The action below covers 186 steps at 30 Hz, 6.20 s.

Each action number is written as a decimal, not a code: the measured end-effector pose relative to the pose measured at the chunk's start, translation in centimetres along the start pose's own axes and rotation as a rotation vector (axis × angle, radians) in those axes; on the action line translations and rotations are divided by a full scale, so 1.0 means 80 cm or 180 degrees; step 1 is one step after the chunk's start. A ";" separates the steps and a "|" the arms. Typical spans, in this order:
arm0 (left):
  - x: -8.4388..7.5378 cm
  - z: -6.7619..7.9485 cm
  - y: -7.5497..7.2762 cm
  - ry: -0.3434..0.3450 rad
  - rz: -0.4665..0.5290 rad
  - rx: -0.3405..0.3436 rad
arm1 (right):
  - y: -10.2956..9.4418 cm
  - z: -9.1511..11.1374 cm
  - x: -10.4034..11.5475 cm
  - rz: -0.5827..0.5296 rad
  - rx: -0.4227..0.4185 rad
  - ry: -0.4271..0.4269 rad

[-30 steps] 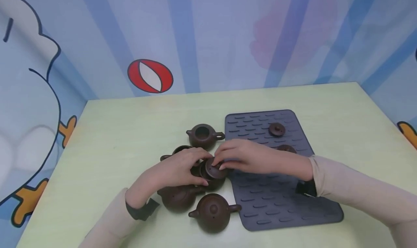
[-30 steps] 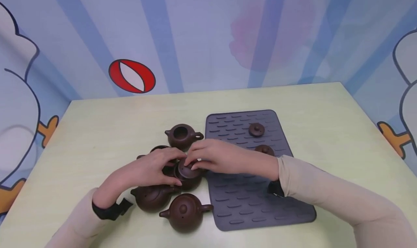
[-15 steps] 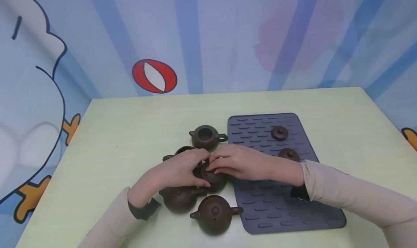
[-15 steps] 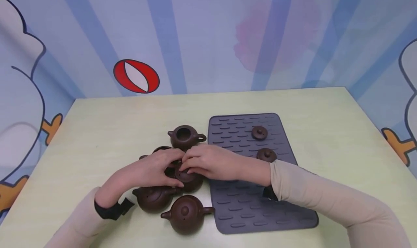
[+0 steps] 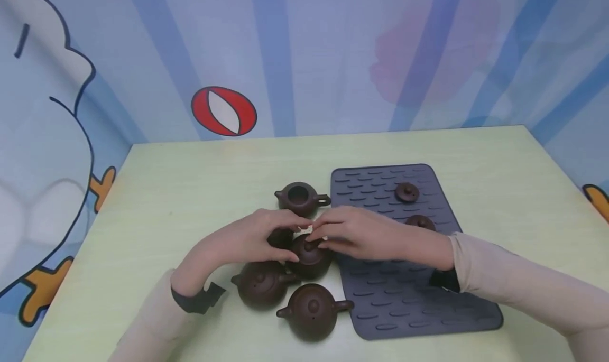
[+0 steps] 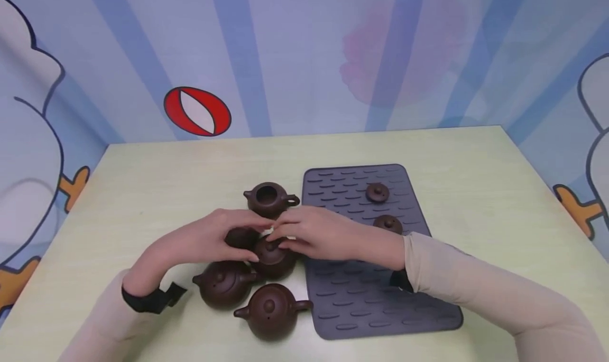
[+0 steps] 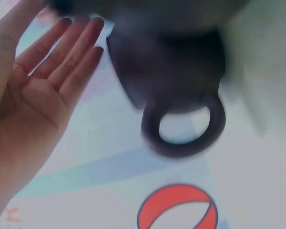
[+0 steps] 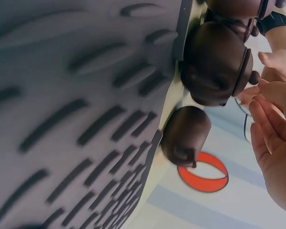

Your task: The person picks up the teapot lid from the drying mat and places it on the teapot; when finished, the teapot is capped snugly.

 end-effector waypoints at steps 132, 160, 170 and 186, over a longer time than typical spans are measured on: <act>0.049 0.010 -0.021 -0.0703 0.0261 0.0066 | -0.010 -0.090 -0.009 0.0052 0.0493 -0.0142; 0.075 -0.050 -0.054 -0.0762 0.0125 0.0254 | -0.066 0.050 -0.092 -0.0230 0.0036 0.1186; 0.085 -0.059 -0.040 -0.0782 0.0235 0.0364 | -0.077 0.094 -0.121 -0.0014 -0.0054 0.1500; 0.085 -0.062 -0.033 -0.0802 0.0038 0.0470 | -0.080 0.140 -0.156 0.0109 0.0047 0.1918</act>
Point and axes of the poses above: each hand's wrist, its own z-axis away from the middle knuckle, its own y-axis out of the palm, x = y × z, the point moved 1 cm from there along -z, towards the middle knuckle, and after that the axes turned 12 degrees about y, right-handed, at the moved point
